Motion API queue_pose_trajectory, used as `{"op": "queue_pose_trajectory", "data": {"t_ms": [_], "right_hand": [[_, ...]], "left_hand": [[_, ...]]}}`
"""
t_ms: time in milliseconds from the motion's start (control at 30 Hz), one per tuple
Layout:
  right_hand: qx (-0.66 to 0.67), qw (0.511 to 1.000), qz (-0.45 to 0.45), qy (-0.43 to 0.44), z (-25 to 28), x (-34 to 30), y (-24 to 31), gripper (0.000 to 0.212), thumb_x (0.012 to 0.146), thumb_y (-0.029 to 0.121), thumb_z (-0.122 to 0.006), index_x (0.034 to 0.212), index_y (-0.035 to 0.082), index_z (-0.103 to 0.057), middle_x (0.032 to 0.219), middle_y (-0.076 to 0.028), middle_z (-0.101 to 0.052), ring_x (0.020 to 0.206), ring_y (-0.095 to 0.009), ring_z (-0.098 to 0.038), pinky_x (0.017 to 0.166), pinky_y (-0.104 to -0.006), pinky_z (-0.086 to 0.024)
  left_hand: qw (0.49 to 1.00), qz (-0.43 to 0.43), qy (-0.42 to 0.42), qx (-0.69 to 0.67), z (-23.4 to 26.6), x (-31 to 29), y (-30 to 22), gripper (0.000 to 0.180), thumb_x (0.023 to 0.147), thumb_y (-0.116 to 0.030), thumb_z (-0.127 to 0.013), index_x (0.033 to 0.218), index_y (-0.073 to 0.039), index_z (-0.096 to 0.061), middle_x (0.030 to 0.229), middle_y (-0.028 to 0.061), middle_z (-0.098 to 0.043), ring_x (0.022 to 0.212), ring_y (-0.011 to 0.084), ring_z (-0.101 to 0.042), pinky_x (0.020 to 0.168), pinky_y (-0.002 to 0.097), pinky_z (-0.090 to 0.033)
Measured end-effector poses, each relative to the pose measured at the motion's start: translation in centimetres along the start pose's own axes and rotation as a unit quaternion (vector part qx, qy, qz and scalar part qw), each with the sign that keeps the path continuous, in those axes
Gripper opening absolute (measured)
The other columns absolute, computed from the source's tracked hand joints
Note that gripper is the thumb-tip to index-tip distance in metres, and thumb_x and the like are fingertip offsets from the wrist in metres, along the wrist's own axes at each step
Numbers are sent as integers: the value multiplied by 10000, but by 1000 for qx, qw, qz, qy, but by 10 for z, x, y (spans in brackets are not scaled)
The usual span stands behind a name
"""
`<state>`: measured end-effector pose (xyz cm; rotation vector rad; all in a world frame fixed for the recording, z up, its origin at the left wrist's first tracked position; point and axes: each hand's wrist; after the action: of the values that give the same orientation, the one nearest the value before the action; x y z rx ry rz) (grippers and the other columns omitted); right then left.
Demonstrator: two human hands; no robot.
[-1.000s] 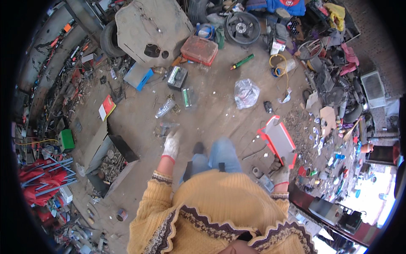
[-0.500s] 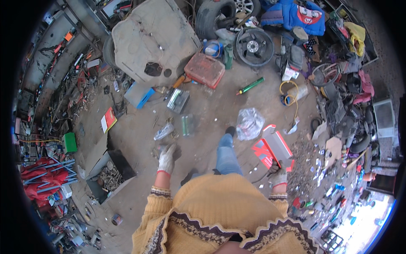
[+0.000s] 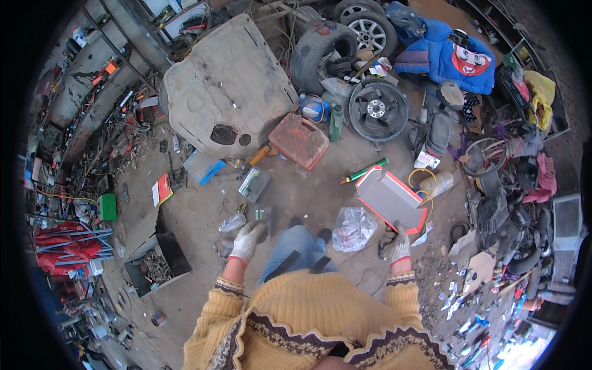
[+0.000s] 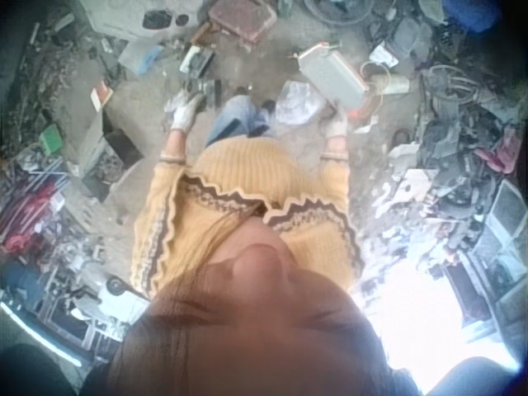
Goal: The person walks through a cluttered workshop, picks up a white bottle and a red spray can, then picks up a red LED box and a blue bucket. They open the LED box, remove a black item, and place it on a workbench before walking away.
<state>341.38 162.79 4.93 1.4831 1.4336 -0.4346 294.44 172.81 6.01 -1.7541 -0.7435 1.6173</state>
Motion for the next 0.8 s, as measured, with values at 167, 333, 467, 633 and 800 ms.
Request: {"op": "queue_pose_trajectory", "data": {"t_ms": [167,333,467,633,800], "right_hand": [[-34,999,24,-18,-58,45,22,272,994,322,-629,878,81,-583,655,20,-509,459,-62,-375,434,-224,-335],[-90,995,-33,-35,-133,90,22,268,976,317,-647,852,91,-574,642,31,-480,454,-71,-382,428,-228,-342],[-97,990,-98,30,-213,105,-4,218,957,279,-682,870,133,-545,638,25,-452,479,-84,-400,429,-227,-331],[-176,968,-165,64,-293,123,-35,205,935,294,-719,890,178,-557,617,24,-473,487,-96,-426,433,-246,-333],[-331,905,-242,116,-340,172,-47,233,947,352,-706,869,172,-579,581,63,-439,459,-59,-396,407,-209,-261]], "left_hand": [[1000,-3,6,-10,-11,47,-29,406,1038,-241,-584,1350,19,-568,1138,123,-689,995,192,-676,884,326,-564],[998,-61,-11,-7,-9,123,-46,392,1039,-232,-586,1343,15,-574,1118,110,-694,970,189,-684,866,313,-571],[994,-78,-74,-28,4,183,-57,381,1025,-220,-609,1325,13,-588,1110,113,-695,921,185,-686,817,312,-575],[978,-48,-123,-162,18,225,-94,377,1004,-203,-629,1319,1,-585,1015,62,-677,808,156,-648,719,290,-553],[971,-42,-137,-190,36,246,-134,423,981,-186,-651,1357,-12,-568,930,37,-630,759,120,-587,640,249,-494]]}}
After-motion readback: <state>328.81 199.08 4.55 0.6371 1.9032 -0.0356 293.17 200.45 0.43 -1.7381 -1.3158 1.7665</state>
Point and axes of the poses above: each hand's wrist, its own x-axis towards the middle knuckle, its own z-axis out of the back of the hand, y = z × x
